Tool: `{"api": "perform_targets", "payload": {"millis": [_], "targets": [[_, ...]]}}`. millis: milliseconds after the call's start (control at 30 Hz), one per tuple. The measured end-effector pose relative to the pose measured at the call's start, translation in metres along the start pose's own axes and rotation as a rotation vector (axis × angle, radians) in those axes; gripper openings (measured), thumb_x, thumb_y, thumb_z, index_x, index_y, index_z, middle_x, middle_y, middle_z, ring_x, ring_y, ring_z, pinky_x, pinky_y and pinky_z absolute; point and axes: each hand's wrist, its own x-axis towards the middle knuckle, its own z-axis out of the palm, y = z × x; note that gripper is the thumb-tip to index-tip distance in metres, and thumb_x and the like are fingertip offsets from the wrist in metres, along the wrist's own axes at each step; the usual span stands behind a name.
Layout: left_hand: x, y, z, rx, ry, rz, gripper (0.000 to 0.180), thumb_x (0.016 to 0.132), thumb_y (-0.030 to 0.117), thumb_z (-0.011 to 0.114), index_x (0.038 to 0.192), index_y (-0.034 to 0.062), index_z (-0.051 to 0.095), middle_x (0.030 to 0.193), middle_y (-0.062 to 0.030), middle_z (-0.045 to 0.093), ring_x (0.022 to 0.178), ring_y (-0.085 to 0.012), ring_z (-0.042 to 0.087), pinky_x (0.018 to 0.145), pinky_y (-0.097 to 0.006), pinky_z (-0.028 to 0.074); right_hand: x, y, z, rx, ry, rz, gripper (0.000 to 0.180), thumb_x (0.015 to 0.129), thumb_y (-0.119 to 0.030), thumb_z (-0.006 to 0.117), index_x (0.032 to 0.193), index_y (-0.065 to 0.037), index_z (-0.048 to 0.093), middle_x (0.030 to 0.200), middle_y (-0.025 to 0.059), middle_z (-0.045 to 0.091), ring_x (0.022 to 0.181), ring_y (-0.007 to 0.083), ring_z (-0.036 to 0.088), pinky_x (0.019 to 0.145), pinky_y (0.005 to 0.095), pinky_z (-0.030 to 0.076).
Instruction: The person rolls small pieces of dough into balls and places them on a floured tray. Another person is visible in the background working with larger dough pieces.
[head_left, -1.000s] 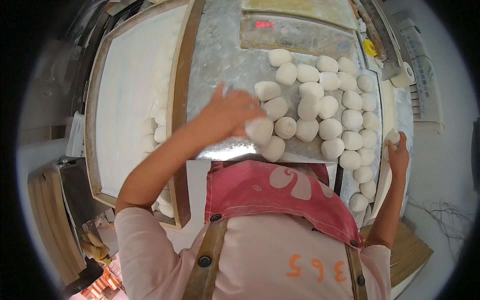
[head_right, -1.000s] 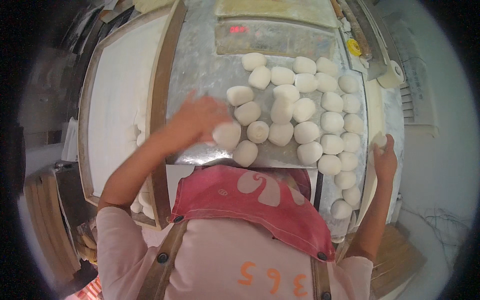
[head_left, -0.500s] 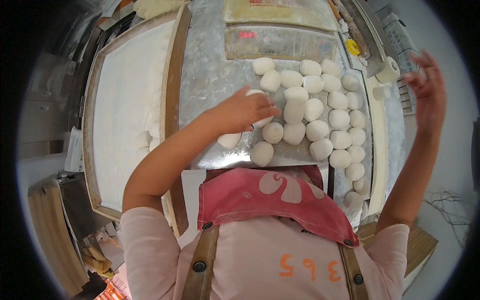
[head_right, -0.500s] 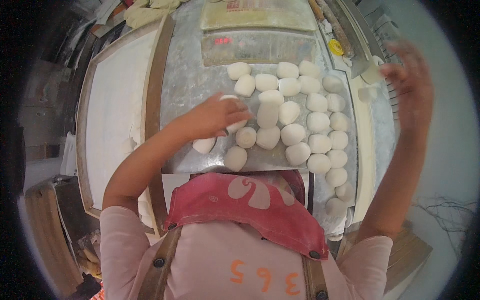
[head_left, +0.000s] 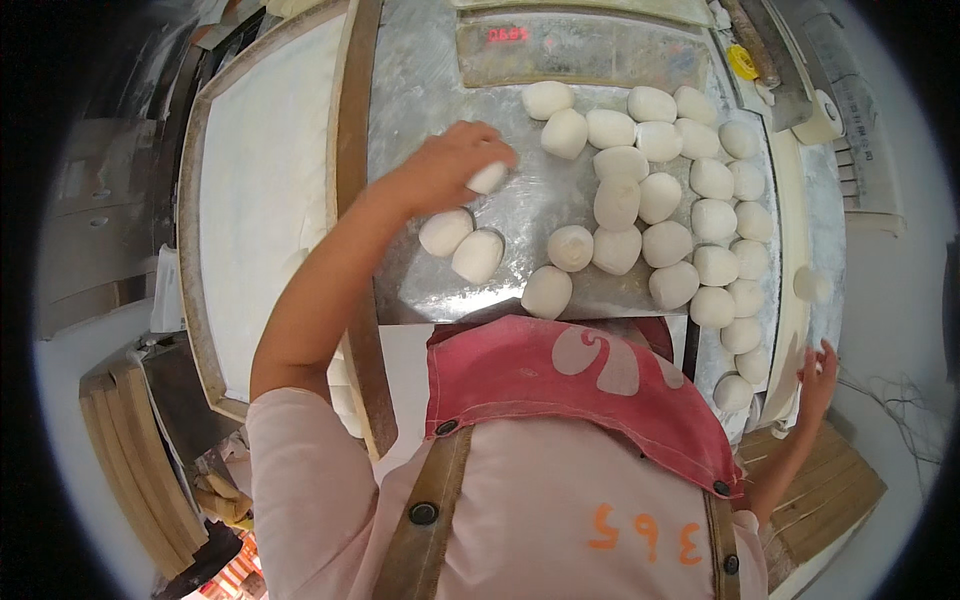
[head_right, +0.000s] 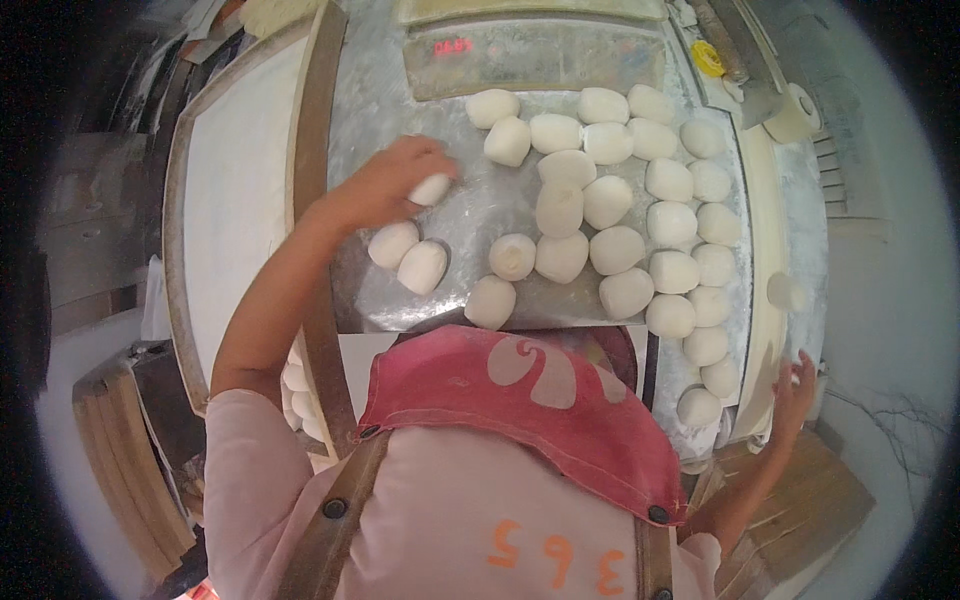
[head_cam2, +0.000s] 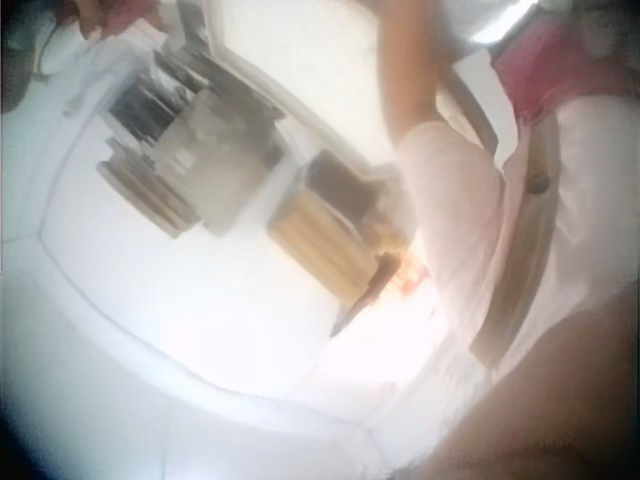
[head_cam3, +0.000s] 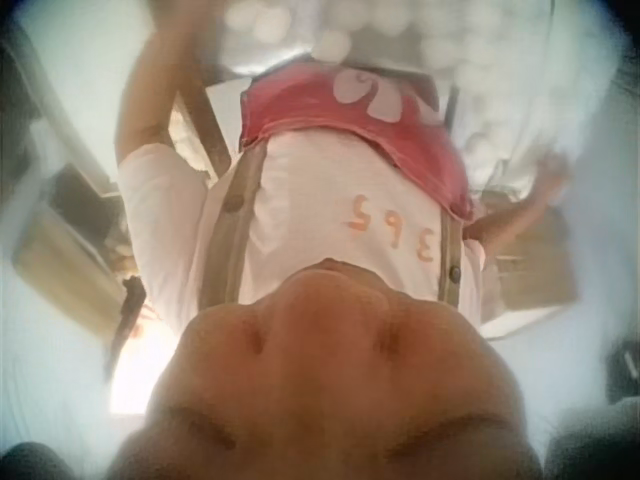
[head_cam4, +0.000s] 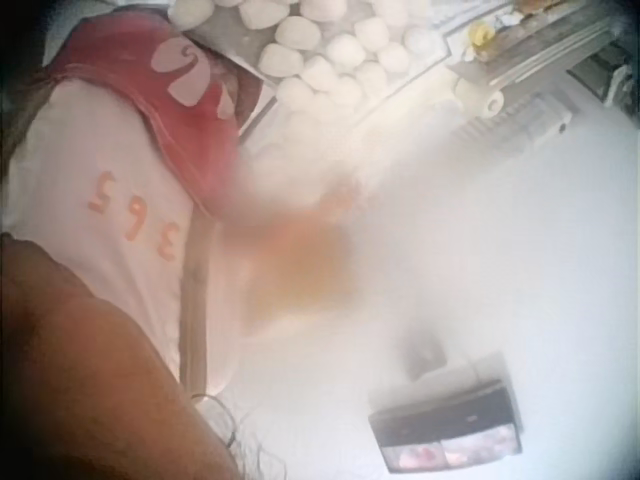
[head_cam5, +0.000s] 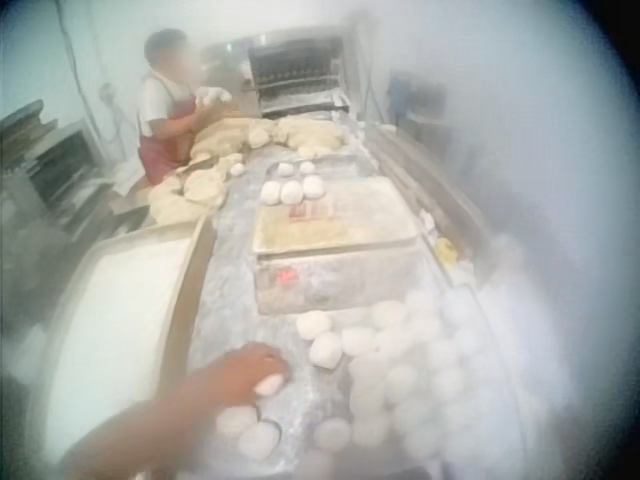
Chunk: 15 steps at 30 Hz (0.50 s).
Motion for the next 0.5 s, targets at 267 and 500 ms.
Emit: {"api": "perform_targets", "payload": {"millis": [267,500], "targets": [[-0.078,0.001,-0.010,0.226,-0.139,-0.199,0.062,0.066,0.003,0.079,0.122,0.0229,0.059,0.128,-0.0058,0.055,0.124,-0.0291,0.050,0.097,-0.047,0.044,-0.013,-0.007,0.016,-0.266,0.036,-0.113,0.060,0.091,-0.026,0.071,0.141,-0.006,0.045,0.103,0.0141,0.066,0.079,0.0236,0.066,0.071,0.0332,0.052],[-0.075,0.017,-0.017,0.313,-0.158,-0.145,0.093,0.064,0.017,0.086,0.144,0.0341,0.044,0.131,-0.0048,0.055,0.125,-0.0246,0.051,0.102,-0.058,0.039,0.015,-0.028,0.033,-0.589,0.095,-0.270,0.041,0.088,-0.030,0.072,0.117,-0.002,0.065,0.105,0.0222,0.069,0.101,0.0353,0.065,0.090,0.0399,0.049]]}}
